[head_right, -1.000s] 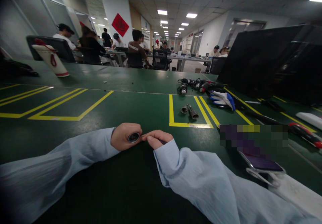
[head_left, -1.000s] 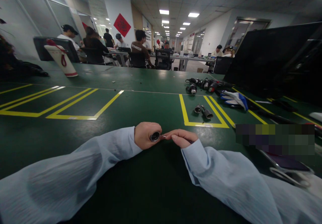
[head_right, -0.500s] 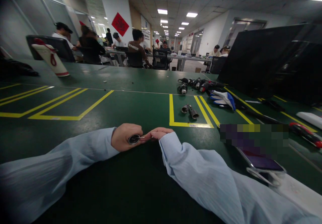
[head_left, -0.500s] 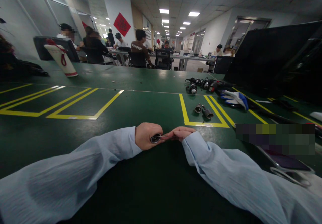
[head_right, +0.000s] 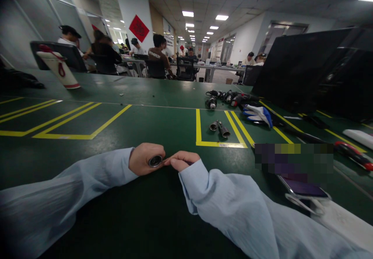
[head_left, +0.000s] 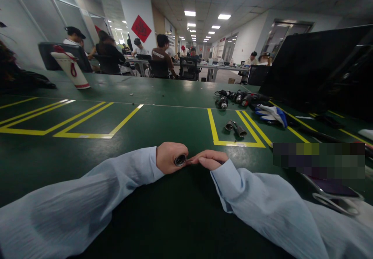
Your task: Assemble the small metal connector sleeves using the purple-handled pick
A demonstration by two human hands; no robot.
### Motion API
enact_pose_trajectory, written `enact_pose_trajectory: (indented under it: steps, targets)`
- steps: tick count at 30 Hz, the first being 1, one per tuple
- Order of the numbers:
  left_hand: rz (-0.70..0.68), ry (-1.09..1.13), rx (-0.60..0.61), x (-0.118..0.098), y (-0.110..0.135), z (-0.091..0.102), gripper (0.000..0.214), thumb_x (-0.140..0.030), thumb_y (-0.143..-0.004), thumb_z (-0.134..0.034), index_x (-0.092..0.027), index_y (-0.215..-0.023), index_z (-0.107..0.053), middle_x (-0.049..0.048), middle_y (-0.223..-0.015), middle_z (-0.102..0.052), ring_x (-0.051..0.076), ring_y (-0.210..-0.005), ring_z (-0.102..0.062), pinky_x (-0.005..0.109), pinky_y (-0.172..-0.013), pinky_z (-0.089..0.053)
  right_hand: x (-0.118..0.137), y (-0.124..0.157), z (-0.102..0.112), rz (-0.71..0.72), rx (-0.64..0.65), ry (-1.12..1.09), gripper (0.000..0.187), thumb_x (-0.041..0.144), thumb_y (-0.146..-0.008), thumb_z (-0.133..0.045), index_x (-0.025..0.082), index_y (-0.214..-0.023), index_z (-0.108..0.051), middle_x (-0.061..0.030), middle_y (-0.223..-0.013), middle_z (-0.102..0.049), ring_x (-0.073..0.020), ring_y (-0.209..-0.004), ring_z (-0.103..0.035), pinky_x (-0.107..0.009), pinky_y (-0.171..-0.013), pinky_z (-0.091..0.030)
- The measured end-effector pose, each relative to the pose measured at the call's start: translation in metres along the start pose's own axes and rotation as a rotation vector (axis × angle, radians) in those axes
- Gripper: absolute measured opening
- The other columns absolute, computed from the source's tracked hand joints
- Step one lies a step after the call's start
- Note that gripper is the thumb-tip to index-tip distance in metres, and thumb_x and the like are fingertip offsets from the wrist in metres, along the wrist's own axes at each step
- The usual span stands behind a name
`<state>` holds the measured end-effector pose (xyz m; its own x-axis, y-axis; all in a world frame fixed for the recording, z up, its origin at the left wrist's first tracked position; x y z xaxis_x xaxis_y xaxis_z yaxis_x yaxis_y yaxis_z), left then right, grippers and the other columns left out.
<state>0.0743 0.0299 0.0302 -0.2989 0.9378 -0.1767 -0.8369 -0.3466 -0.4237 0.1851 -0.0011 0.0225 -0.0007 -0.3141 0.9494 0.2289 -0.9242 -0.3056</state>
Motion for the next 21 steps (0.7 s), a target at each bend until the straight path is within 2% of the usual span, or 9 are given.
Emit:
enact_pose_trajectory:
  steps: [6, 9, 15, 21]
  targets:
    - [0.011, 0.026, -0.026, 0.001, 0.000, 0.002, 0.023, -0.033, -0.080, -0.048, -0.016, -0.064, -0.048, -0.0010, -0.055, -0.049, 0.010, -0.048, -0.046, 0.020, -0.045, -0.034, -0.023, -0.008, 0.002, -0.167, 0.014, -0.222, 0.015, 0.027, -0.071, -0.058, 0.018, -0.067, -0.069, -0.0049, -0.076, -0.070, -0.0189, -0.076, -0.062, -0.030, -0.067, -0.046]
    - [0.032, 0.059, -0.070, 0.001, -0.001, 0.006, 0.025, -0.035, -0.081, -0.047, -0.016, -0.063, -0.047, -0.0010, -0.055, -0.049, 0.010, -0.048, -0.045, 0.020, -0.046, -0.035, -0.030, -0.009, -0.001, -0.201, 0.030, -0.313, 0.016, 0.029, -0.070, -0.060, 0.017, -0.070, -0.069, -0.0063, -0.079, -0.071, -0.0193, -0.080, -0.063, -0.029, -0.066, -0.046]
    - [0.083, 0.105, -0.121, 0.002, -0.001, 0.013, 0.019, -0.028, -0.078, -0.052, -0.015, -0.065, -0.048, -0.0009, -0.057, -0.050, 0.009, -0.049, -0.045, 0.019, -0.047, -0.036, -0.034, -0.009, -0.001, -0.182, 0.030, -0.359, 0.018, 0.033, -0.070, -0.062, 0.017, -0.072, -0.069, -0.0081, -0.086, -0.070, -0.0206, -0.082, -0.062, -0.031, -0.066, -0.045]
    - [0.095, 0.085, -0.172, 0.002, 0.000, 0.018, 0.017, -0.025, -0.077, -0.052, -0.015, -0.063, -0.048, -0.0017, -0.055, -0.049, 0.008, -0.048, -0.045, 0.019, -0.045, -0.035, -0.014, -0.004, -0.001, -0.071, 0.003, -0.237, 0.015, 0.027, -0.078, -0.056, 0.019, -0.076, -0.069, -0.0055, -0.089, -0.070, -0.0189, -0.086, -0.061, -0.031, -0.070, -0.045]
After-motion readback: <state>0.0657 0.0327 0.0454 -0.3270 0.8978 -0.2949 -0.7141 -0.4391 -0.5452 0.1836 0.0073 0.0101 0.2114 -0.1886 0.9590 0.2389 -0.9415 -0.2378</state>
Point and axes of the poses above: each hand's wrist, its own y-axis away from the middle knuckle, its own z-axis out of the back of the hand, x = y × z, the point moved 7 cm from there along -y, towards the middle knuckle
